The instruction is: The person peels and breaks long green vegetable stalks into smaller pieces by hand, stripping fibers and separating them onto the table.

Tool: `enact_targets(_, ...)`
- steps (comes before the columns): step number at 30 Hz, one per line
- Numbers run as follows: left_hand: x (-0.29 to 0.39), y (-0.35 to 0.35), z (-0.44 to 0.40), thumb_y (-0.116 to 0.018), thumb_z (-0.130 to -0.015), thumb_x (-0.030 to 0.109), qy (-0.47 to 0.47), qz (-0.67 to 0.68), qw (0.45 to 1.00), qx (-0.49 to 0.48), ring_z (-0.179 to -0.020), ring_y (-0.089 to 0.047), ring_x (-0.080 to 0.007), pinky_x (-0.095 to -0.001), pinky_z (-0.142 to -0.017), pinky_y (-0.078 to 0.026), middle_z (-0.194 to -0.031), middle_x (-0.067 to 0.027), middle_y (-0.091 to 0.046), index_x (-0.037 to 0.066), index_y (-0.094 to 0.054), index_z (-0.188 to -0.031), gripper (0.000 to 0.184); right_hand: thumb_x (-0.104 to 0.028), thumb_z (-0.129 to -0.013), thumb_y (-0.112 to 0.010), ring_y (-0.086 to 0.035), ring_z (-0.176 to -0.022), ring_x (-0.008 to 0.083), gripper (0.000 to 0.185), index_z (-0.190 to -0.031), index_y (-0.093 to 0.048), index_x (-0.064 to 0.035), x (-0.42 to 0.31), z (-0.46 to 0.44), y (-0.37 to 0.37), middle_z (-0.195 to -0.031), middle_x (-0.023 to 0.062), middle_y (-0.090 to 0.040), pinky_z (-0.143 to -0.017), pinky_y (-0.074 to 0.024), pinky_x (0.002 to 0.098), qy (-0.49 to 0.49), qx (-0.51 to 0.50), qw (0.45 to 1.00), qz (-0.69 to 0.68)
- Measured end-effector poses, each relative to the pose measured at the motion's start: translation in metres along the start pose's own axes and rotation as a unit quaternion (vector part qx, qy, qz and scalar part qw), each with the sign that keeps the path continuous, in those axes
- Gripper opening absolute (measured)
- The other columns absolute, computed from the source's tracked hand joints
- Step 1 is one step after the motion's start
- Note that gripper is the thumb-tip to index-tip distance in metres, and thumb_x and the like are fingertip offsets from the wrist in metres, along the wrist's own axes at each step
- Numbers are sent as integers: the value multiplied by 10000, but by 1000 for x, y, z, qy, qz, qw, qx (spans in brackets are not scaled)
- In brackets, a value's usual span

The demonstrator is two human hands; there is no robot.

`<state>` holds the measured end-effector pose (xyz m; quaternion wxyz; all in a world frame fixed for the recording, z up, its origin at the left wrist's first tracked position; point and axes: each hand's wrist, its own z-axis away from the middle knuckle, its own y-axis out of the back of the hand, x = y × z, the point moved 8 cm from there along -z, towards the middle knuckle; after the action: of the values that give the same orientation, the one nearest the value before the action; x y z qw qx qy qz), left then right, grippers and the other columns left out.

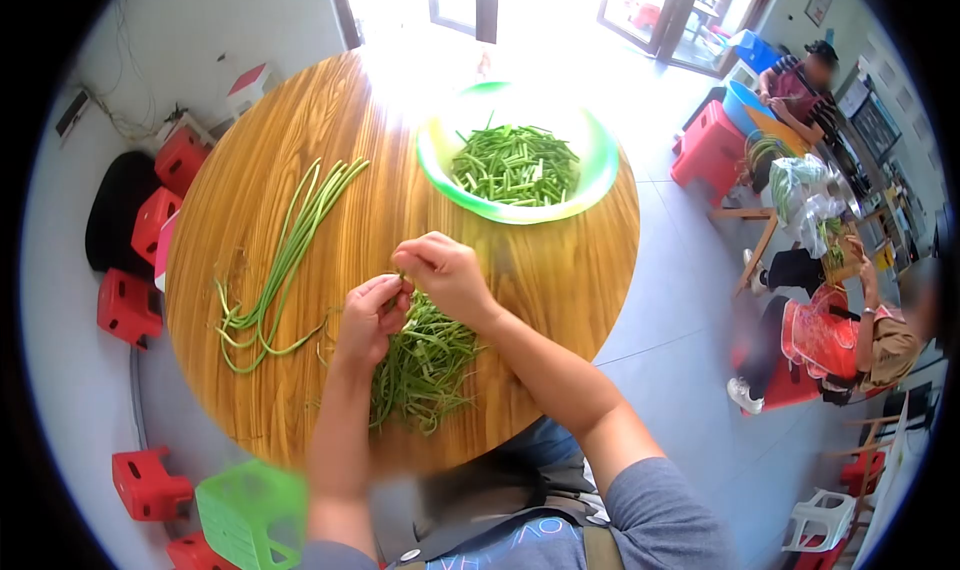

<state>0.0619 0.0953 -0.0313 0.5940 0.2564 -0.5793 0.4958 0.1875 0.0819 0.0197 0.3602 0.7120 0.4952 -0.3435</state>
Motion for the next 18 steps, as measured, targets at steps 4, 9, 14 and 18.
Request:
enact_targets(4,-8,9,-7,-515,-889,172,-58,-7,998,6,-437,-313,-31,-185,-392,-213,-583,20,-456,57,-542,-766,170,-11,-762,-631,-594,-713,226,126,-885,-641,-39,-43,13,-10,-827,89,-558,-618,-499,306,187,-4,982,35)
enact_targets(9,-10,12,-9,-482,-892,183,-50,25,998,25,-430,-300,-50,-207,-390,-212,-585,20,-425,73,-524,-759,178,-54,-776,-623,-568,-785,248,122,-898,-628,-57,-49,10,-3,-846,81,-559,-662,-490,337,187,-1,979,82)
enact_targets(14,-5,13,-7,-471,-883,167,-17,42,999,20,-425,-317,-72,-206,-396,-251,-608,4,-470,39,-557,-830,164,-70,-786,-612,-568,-779,261,119,-902,-592,-59,-44,6,-1,-841,80,-571,-658,-492,347,178,-47,969,167)
enact_targets(18,10,7,2,-467,-887,155,-12,86,996,5,-452,-349,-66,-195,-416,-286,-646,3,-501,22,-560,-883,163,-59,-804,-589,-599,-749,292,131,-934,-578,-42,-33,2,1,-830,115,-595,-641,-498,352,129,-85,981,120)
